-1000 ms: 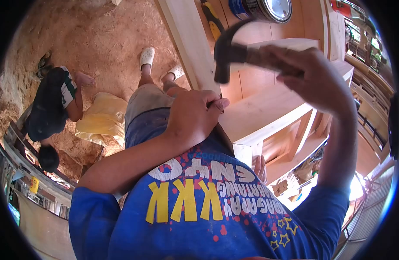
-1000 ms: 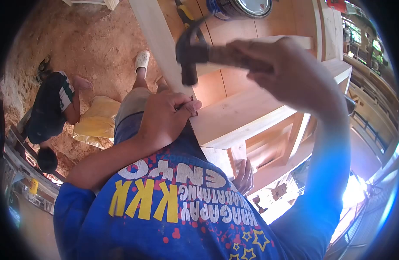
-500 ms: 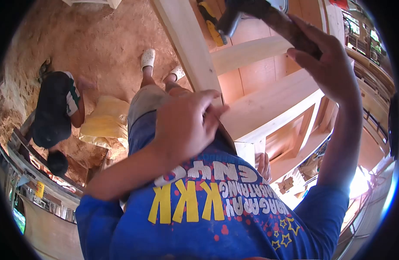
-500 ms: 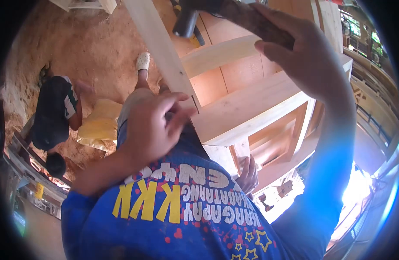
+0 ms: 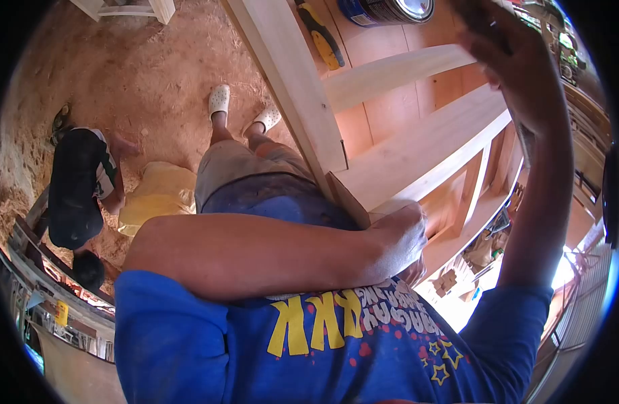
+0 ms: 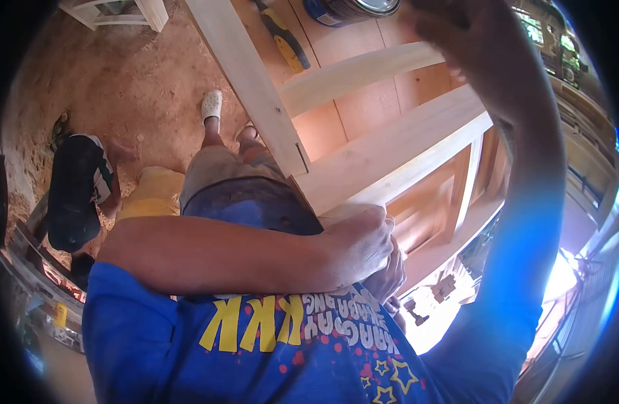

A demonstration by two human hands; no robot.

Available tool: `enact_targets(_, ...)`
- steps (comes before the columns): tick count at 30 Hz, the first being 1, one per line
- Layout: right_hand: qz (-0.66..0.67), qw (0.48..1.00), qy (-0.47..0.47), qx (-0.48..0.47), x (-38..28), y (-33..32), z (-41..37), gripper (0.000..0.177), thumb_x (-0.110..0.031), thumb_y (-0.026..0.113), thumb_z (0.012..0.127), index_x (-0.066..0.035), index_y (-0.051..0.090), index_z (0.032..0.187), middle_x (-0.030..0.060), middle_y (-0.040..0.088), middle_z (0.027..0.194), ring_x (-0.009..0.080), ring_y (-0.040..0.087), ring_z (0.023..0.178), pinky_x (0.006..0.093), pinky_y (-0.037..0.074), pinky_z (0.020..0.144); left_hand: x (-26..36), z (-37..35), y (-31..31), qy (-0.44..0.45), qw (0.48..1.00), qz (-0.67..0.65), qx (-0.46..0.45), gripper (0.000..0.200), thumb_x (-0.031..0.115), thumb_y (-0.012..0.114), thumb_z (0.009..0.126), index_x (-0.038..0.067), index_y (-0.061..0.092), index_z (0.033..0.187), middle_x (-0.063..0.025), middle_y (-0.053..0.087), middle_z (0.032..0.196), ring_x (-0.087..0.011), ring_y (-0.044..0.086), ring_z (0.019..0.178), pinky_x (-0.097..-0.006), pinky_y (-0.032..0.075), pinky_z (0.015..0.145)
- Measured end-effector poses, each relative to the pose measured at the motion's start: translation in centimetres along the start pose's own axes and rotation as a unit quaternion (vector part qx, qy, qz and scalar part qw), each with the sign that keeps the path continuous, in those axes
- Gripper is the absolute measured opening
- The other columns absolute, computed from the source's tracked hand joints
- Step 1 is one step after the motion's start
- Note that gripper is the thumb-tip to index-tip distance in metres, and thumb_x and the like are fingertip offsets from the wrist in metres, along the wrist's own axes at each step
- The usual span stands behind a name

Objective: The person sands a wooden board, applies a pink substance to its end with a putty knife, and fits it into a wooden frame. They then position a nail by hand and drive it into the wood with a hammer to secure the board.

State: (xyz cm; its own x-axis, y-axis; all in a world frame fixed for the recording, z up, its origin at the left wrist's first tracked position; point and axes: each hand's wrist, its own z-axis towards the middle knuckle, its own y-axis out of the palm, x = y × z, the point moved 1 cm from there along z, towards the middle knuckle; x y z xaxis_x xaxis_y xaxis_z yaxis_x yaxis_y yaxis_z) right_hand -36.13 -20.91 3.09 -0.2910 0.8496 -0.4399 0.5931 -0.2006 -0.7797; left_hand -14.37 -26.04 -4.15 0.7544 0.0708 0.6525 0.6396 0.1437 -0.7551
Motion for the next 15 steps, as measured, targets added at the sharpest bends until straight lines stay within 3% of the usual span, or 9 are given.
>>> enact_targets(3,-0.069,0.996,-0.062,-0.016,-0.3,0.4,-0.4,0.060,-0.004,0.073,0.092,-0.006,0.058,0.150,0.0101,0.077,0.112,0.0178,0.070,0.100,0.0346,0.056,0.095,0.6,-0.5,1.2,-0.032,0.993,0.068,0.096,0.014,0.026,0.074,0.083,0.016,0.081,0.091,0.0027,0.077,0.092,-0.0165,0.070,0.094,-0.0380,0.051,0.082)
enact_targets(4,-0.088,0.992,-0.083,-0.022,-0.4,0.8,-0.6,0.060,-0.004,0.073,0.092,-0.007,0.059,0.150,0.0107,0.077,0.112,0.0189,0.071,0.101,0.0355,0.056,0.095,1.2,1.2,3.2,-0.023,0.993,0.003,0.118,0.013,0.025,0.073,0.083,0.016,0.081,0.090,0.0031,0.077,0.090,-0.0159,0.070,0.091,-0.0378,0.051,0.081)
enact_targets(5,-0.141,0.985,-0.041,-0.091,-1.4,1.1,-1.1,0.059,-0.004,0.073,0.091,-0.010,0.061,0.148,0.0124,0.077,0.114,0.0236,0.071,0.101,0.0377,0.056,0.095,1.9,4.3,6.4,-0.013,0.988,-0.061,0.139,0.013,0.025,0.073,0.084,0.016,0.081,0.089,0.0035,0.077,0.089,-0.0154,0.071,0.088,-0.0376,0.051,0.081)
enact_targets(7,-0.257,0.936,0.022,-0.240,-3.5,1.6,-2.1,0.058,-0.003,0.074,0.088,-0.016,0.065,0.145,0.0157,0.076,0.118,0.0329,0.072,0.100,0.0420,0.055,0.093,1.6,3.6,5.0,-0.003,0.986,-0.092,0.138,0.012,0.024,0.073,0.084,0.017,0.082,0.087,0.0046,0.077,0.086,-0.0145,0.071,0.083,-0.0374,0.051,0.079)
enact_targets(9,-0.159,0.964,0.010,-0.213,-1.6,0.6,-1.0,0.059,-0.004,0.074,0.088,-0.013,0.064,0.145,0.0157,0.076,0.114,0.0295,0.073,0.095,0.0393,0.056,0.090,0.8,1.0,1.7,-0.004,0.995,-0.031,0.094,0.012,0.022,0.073,0.084,0.017,0.083,0.086,0.0060,0.077,0.084,-0.0136,0.071,0.079,-0.0375,0.051,0.077)
enact_targets(12,-0.090,0.994,0.055,0.011,0.6,-1.6,1.1,0.060,-0.006,0.073,0.091,-0.007,0.060,0.149,0.0079,0.076,0.115,0.0121,0.068,0.093,0.0312,0.056,0.088,0.6,-0.8,1.6,-0.015,0.991,0.047,0.125,0.011,0.021,0.072,0.085,0.017,0.082,0.085,0.0068,0.078,0.083,-0.0124,0.073,0.080,-0.0373,0.052,0.076)
enact_targets(14,-0.085,0.988,0.122,0.044,0.4,-2.2,1.2,0.059,-0.007,0.073,0.091,-0.007,0.059,0.149,0.0075,0.076,0.119,0.0133,0.069,0.099,0.0307,0.056,0.092,-0.2,-1.4,0.8,-0.002,0.993,0.038,0.108,0.011,0.020,0.072,0.085,0.017,0.083,0.085,0.0070,0.078,0.084,-0.0118,0.073,0.081,-0.0372,0.052,0.075)
enact_targets(15,-0.083,0.993,0.085,0.026,-0.1,-1.2,1.0,0.059,-0.008,0.073,0.092,-0.008,0.060,0.149,0.0085,0.075,0.120,0.0150,0.070,0.101,0.0314,0.056,0.093,-0.6,-1.6,0.1,0.007,0.996,0.017,0.091,0.010,0.020,0.073,0.086,0.017,0.083,0.085,0.0070,0.078,0.084,-0.0116,0.073,0.082,-0.0373,0.052,0.075)
